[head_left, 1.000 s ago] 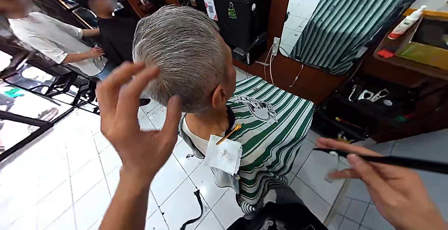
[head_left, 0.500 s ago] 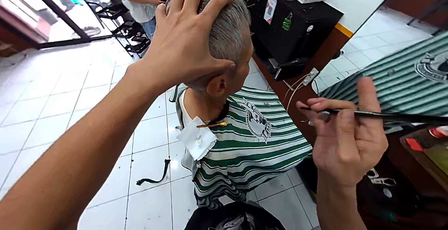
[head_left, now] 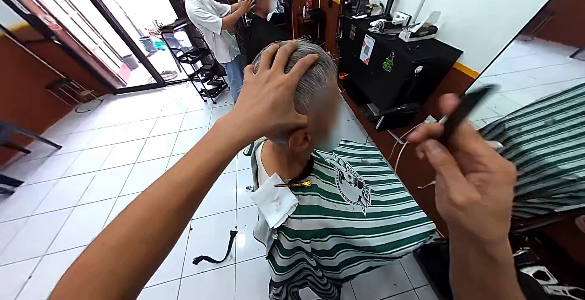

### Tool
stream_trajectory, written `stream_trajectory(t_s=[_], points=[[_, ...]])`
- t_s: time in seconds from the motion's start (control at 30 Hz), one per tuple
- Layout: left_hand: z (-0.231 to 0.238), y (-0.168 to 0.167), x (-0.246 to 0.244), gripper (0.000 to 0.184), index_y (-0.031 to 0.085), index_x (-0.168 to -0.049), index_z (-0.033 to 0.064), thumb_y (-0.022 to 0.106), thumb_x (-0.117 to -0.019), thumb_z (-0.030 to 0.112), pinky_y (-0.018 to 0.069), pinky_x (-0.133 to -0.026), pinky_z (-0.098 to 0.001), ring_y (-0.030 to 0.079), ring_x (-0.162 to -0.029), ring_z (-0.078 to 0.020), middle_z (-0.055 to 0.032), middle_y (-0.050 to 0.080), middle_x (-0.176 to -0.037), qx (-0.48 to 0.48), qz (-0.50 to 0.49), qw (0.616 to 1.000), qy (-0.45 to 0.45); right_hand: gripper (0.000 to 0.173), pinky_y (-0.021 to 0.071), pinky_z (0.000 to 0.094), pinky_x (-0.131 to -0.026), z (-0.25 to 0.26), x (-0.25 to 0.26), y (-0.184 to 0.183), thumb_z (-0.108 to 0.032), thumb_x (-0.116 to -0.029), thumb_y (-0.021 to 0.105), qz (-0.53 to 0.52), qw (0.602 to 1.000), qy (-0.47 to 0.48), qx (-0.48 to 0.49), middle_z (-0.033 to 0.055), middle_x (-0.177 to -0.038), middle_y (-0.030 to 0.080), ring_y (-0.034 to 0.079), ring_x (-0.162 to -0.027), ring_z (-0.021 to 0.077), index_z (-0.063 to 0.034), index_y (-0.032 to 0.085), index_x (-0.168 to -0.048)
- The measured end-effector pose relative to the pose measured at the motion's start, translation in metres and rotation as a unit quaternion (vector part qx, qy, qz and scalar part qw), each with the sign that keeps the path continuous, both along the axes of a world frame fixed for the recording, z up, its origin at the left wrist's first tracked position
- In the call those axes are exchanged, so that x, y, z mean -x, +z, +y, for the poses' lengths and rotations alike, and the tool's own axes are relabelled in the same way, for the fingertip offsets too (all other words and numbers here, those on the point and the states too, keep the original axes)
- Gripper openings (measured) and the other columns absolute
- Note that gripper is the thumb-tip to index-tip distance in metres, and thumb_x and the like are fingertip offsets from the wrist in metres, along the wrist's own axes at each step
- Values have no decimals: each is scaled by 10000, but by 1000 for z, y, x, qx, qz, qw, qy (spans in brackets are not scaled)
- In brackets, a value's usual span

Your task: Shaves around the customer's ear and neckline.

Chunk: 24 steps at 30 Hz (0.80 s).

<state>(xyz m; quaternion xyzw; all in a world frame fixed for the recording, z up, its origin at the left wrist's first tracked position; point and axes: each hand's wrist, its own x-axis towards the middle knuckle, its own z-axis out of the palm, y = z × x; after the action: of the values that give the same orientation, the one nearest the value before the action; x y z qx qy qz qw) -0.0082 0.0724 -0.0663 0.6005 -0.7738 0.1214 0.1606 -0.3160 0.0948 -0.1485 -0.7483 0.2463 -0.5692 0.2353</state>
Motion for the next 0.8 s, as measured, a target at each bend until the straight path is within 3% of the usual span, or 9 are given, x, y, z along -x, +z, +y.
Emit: stream_trajectory(t_s=[0.1, 0.23, 0.3, 0.47, 0.53, 0.63, 0.73, 0.8], points=[[0, 2, -1, 1074, 405, -1574, 278, 793, -663, 692, 383, -980, -695, 269, -1491, -446, -140, 300, -1647, -6, -2, 1000, -4, 479, 538, 281, -926, -9, -2, 2, -134, -1068, 364, 67, 994, 80, -34, 18, -1140, 690, 639, -1020, 84, -24, 480, -1520], [0, 3, -2, 1076, 401, -1574, 277, 785, -664, 704, 382, -967, -711, 282, -1480, -452, -148, 304, -1639, -13, -6, 1000, -8, 369, 552, 261, -860, -30, -13, 0, -68, -1056, 420, 121, 989, 73, 36, 31, -1003, 712, 650, -928, 77, 23, 617, -1355], [-1, 3, -3, 1065, 420, -1564, 268, 775, -666, 717, 374, -968, -734, 303, -1466, -466, -165, 329, -1622, -11, -3, 1000, -16, 311, 573, 248, -824, -45, -19, -1, -67, -1041, 461, 131, 986, 65, 83, 62, -1011, 703, 669, -920, 74, 58, 589, -1295], [1, 7, -4, 1079, 411, -1566, 280, 723, -657, 771, 362, -996, -719, 319, -1463, -446, -143, 355, -1613, -34, -2, 999, 1, 252, 533, 301, -917, -77, -36, 2, -60, -1042, 491, 149, 971, 54, 180, 168, -1117, 682, 647, -1051, 171, 66, 646, -1196], [2, 8, -4, 1088, 431, -1550, 275, 723, -635, 787, 381, -973, -718, 364, -1426, -464, -179, 402, -1566, -38, 0, 999, 8, 238, 537, 336, -978, -84, -43, 3, -51, -1036, 499, 151, 965, 64, 206, 179, -1191, 689, 650, -1141, 207, 52, 659, -1179], [2, 9, -5, 1075, 525, -1473, 174, 714, -619, 798, 382, -978, -707, 419, -1374, -463, -218, 495, -1461, -44, 5, 999, 20, 226, 491, 385, -1058, -87, -54, 6, -61, -1034, 508, 162, 956, 57, 236, 185, -1283, 666, 611, -1238, 255, 27, 676, -1157], [0, 8, -7, 964, 614, -1325, 128, 710, -627, 786, 410, -943, -674, 552, -1241, -402, -176, 631, -1266, -42, -2, 999, 15, 233, 525, 351, -1014, -87, -59, 5, -78, -1036, 513, 164, 958, 41, 231, 173, -1269, 678, 640, -1214, 214, 11, 684, -1165], [0, 8, -8, 916, 621, -1279, 102, 717, -647, 757, 421, -913, -672, 592, -1171, -397, -185, 649, -1203, -44, -5, 999, 11, 223, 539, 337, -987, -89, -62, 3, -66, -1029, 517, 157, 962, 51, 220, 160, -1235, 690, 651, -1186, 193, 12, 686, -1152]])
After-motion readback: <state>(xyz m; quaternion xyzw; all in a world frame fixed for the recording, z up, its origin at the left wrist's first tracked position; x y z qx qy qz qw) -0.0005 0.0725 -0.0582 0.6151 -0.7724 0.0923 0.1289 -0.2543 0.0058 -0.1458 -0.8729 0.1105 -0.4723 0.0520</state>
